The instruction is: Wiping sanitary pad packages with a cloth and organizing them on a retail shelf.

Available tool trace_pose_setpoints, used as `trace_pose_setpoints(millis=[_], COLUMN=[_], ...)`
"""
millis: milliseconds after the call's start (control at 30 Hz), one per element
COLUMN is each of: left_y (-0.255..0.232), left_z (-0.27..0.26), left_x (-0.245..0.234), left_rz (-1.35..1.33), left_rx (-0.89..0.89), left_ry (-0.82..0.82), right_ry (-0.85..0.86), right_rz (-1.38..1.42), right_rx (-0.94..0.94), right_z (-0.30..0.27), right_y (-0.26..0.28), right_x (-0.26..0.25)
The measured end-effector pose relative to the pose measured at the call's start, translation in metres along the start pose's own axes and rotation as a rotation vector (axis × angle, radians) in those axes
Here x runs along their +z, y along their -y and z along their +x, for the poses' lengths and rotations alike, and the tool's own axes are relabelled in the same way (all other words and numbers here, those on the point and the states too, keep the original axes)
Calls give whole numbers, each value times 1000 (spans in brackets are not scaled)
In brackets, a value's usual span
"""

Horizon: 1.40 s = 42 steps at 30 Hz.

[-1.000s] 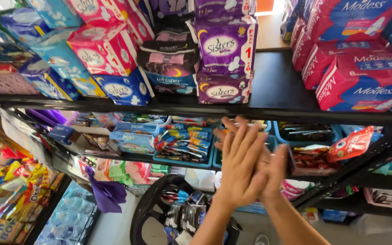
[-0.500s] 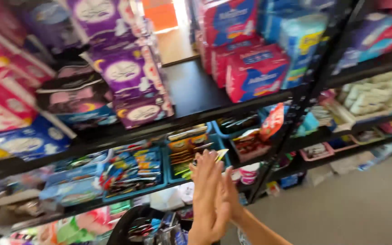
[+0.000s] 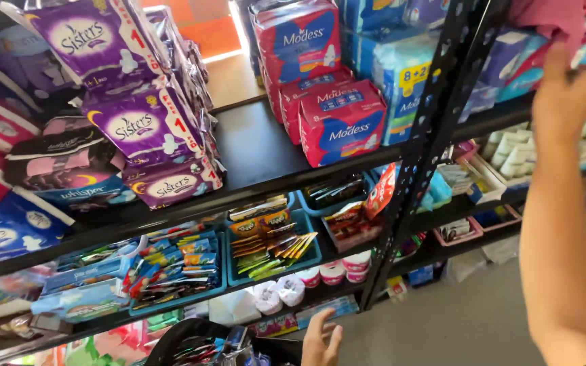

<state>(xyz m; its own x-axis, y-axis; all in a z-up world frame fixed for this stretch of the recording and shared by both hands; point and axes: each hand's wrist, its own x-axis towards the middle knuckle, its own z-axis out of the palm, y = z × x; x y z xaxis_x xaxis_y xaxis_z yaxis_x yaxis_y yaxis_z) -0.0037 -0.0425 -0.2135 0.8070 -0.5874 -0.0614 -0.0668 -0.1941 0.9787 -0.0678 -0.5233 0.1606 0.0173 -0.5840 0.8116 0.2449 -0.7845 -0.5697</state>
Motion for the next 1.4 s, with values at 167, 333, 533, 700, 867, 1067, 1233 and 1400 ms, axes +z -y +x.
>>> trace_pose_setpoints(millis=[167,333,533,700,867,1067,1233,1400], left_y=[-154,-247,-338,-271,-256,-347,-338,-328], left_z=[11,25,28,24,15,11,48,107], left_x=[32,75,96,72,45,-13,-90,-139], left_rz=[-71,-203,-920,-866,-974,361,444,605], left_rx=[211,432,517,471,616,709,836,988], left_ry=[-18,74,370,-230,-510,-614,-625,-618], right_ry=[49,315,689,681,839,851,771,633], right_rz=[-105,212,650,863,1411,1247,929,356], right_rx=[124,58,12,366,927,1170,545,-54], right_z=[56,-24,-186,-250,-213,-250,-218,-145], right_y=[-102,-47,103,45,114,134,173,230], right_x=[-53,-84,-66,-47,17,56,120,245])
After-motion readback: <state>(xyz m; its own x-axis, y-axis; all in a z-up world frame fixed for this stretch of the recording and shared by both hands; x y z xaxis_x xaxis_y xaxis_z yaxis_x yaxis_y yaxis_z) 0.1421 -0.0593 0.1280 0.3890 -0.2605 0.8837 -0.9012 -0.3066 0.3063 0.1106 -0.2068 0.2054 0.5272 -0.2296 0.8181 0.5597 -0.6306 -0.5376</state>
